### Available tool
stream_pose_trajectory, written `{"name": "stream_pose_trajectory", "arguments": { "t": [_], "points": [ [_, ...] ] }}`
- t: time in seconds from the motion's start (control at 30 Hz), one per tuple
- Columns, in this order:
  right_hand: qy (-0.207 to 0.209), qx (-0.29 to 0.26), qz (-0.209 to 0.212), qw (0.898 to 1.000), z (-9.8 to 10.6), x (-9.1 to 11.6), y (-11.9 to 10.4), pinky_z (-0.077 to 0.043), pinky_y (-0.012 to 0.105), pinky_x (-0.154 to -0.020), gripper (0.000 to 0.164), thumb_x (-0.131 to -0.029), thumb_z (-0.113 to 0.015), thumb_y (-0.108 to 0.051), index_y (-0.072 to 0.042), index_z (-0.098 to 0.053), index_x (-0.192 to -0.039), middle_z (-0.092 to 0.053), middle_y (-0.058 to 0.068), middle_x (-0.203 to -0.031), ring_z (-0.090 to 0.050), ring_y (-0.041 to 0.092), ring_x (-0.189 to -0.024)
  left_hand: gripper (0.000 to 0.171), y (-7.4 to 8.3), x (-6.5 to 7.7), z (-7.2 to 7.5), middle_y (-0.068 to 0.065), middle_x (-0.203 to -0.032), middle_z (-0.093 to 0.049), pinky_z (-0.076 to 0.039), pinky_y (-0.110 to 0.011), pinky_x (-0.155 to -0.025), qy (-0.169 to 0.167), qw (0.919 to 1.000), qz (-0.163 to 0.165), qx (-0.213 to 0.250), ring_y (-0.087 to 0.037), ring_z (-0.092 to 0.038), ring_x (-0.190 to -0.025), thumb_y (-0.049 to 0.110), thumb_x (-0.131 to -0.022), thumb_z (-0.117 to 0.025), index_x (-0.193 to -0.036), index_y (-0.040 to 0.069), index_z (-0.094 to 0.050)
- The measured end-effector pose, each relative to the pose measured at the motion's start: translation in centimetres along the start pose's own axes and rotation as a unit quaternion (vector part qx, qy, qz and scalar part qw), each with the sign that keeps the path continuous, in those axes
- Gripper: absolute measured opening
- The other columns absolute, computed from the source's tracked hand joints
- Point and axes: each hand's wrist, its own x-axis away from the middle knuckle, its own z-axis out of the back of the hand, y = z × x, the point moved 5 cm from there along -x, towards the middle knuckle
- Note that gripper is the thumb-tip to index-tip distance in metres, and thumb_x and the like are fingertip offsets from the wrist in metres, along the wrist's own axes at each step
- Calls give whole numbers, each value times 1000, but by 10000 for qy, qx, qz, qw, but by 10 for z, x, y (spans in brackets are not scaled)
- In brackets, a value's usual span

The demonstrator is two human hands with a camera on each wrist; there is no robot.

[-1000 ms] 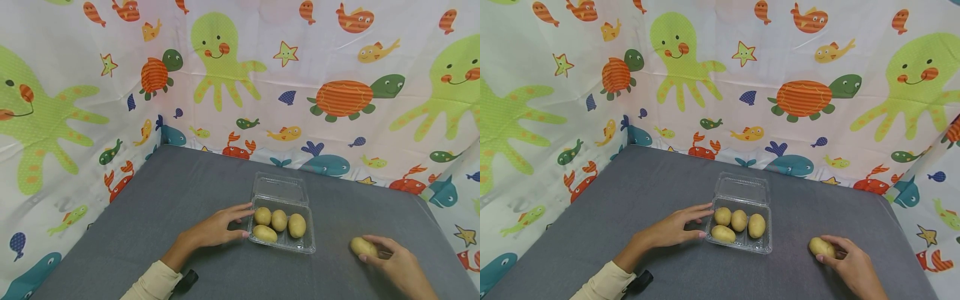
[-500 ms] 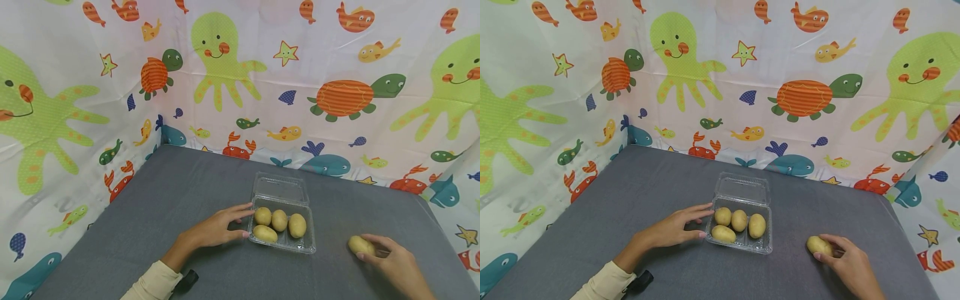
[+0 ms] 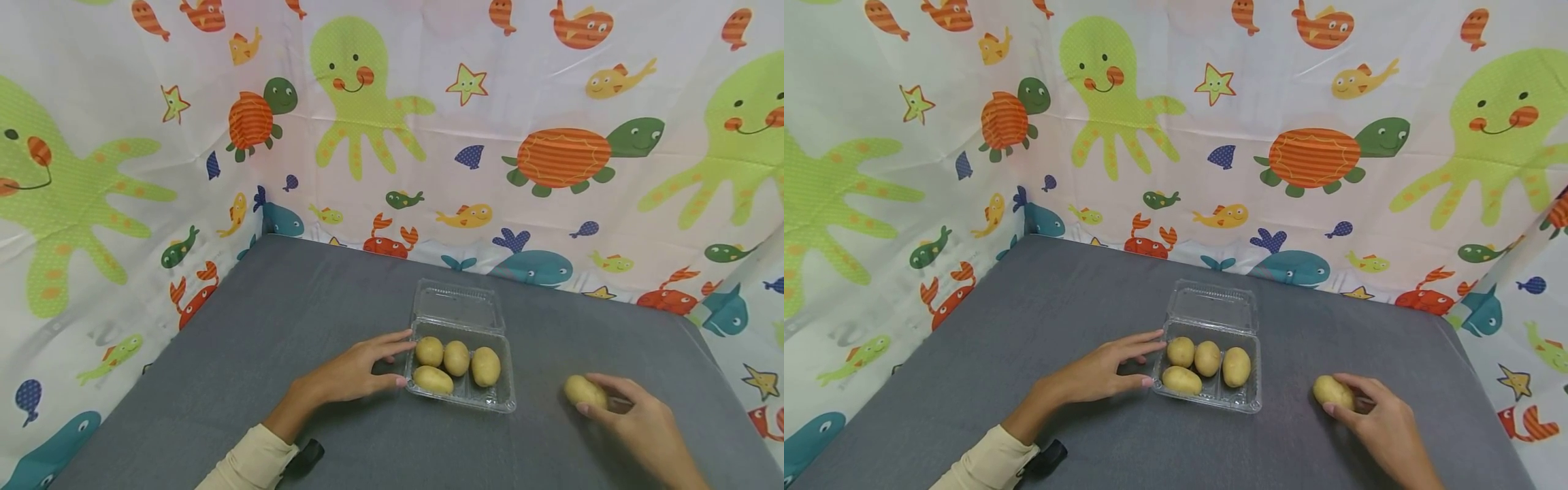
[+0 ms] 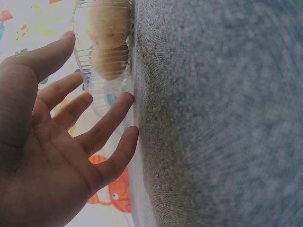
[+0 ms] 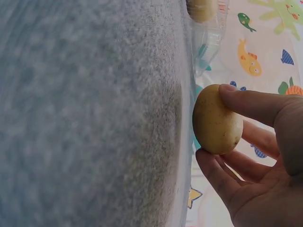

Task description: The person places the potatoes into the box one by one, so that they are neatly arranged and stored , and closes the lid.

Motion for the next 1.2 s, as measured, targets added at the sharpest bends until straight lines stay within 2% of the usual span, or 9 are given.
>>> {"name": "stream_pose_trajectory", "arguments": {
  "t": [0.07, 0.13, 0.23, 0.3, 0.37, 0.53, 0.73, 1.07, 1.2],
  "points": [
    [149, -9, 51, 9999, 0, 0, -3, -64, 44, -76, 63, -81, -94, -40, -2, -74, -127, -70, 25, -124, -69, 41, -109, 68, -1, 0, 0, 13, -174, -27, -43, -54, -117, 0, 10000, 6, -3, -22, -62, -135, 47, -104, -68, -164, 27, -43],
    [317, -25, 149, 9994, 0, 1, -6, -64, 38, -74, 62, -81, -94, -40, -3, -74, -126, -71, 23, -123, -70, 36, -106, 68, -1, 0, 0, 14, -174, -27, -43, -54, -117, 0, 10000, 11, -6, -21, -62, -135, 47, -104, -68, -164, 27, -43],
    [506, -70, 336, 9981, 1, 2, -10, -60, 21, -70, 60, -81, -95, -39, -4, -75, -125, -71, 21, -121, -69, 10, -98, 68, -2, 0, -1, 14, -174, -27, -43, -54, -117, -3, 10000, 28, -19, -21, -62, -135, 47, -104, -68, -164, 28, -43],
    [593, -111, 466, 9971, 3, 3, -14, -54, 11, -68, 58, -80, -95, -39, -6, -76, -124, -72, 19, -120, -61, -8, -92, 68, -2, 0, -1, 14, -174, -27, -43, -54, -117, -6, 10000, 34, -13, -21, -62, -135, 48, -104, -68, -164, 28, -43],
    [624, -116, 536, 9965, 3, 3, -17, -50, 6, -68, 58, -81, -95, -40, -7, -76, -124, -72, 18, -120, -53, -18, -88, 68, -2, 0, -1, 13, -174, -28, -43, -54, -117, -6, 10000, 42, -12, -21, -62, -135, 47, -104, -68, -164, 29, -43],
    [673, -73, 621, 9958, 4, 2, -26, -48, 5, -69, 58, -81, -95, -40, -7, -76, -124, -72, 16, -118, -57, -11, -89, 68, -2, 0, 0, 13, -174, -28, -44, -54, -117, -7, 10000, 46, -26, -21, -62, -135, 47, -104, -68, -164, 29, -43],
    [787, -241, 864, 9929, 4, 3, -36, -47, 4, -72, 55, -80, -96, -34, -7, -76, -125, -73, 15, -117, -48, -21, -90, 68, -2, 0, -1, 13, -174, -27, -44, -54, -117, -15, 10000, 52, -42, -20, -62, -134, 48, -103, -68, -164, 29, -42],
    [826, -511, 1194, 9881, 4, 2, -53, -49, 4, -76, 51, -82, -95, -32, -12, -77, -126, -74, 9, -118, -53, -18, -93, 68, -2, -1, 0, 14, -174, -27, -44, -54, -117, -17, 10000, 55, -24, -21, -62, -134, 48, -103, -68, -164, 29, -42],
    [935, -663, 1431, 9830, 3, 1, -59, -49, 5, -77, 49, -81, -96, -26, -14, -78, -124, -74, 6, -115, -56, -17, -93, 68, -2, -2, 0, 14, -174, -27, -43, -54, -117, -18, 10000, 43, -54, -21, -62, -134, 48, -104, -68, -164, 29, -42]
  ]
}}
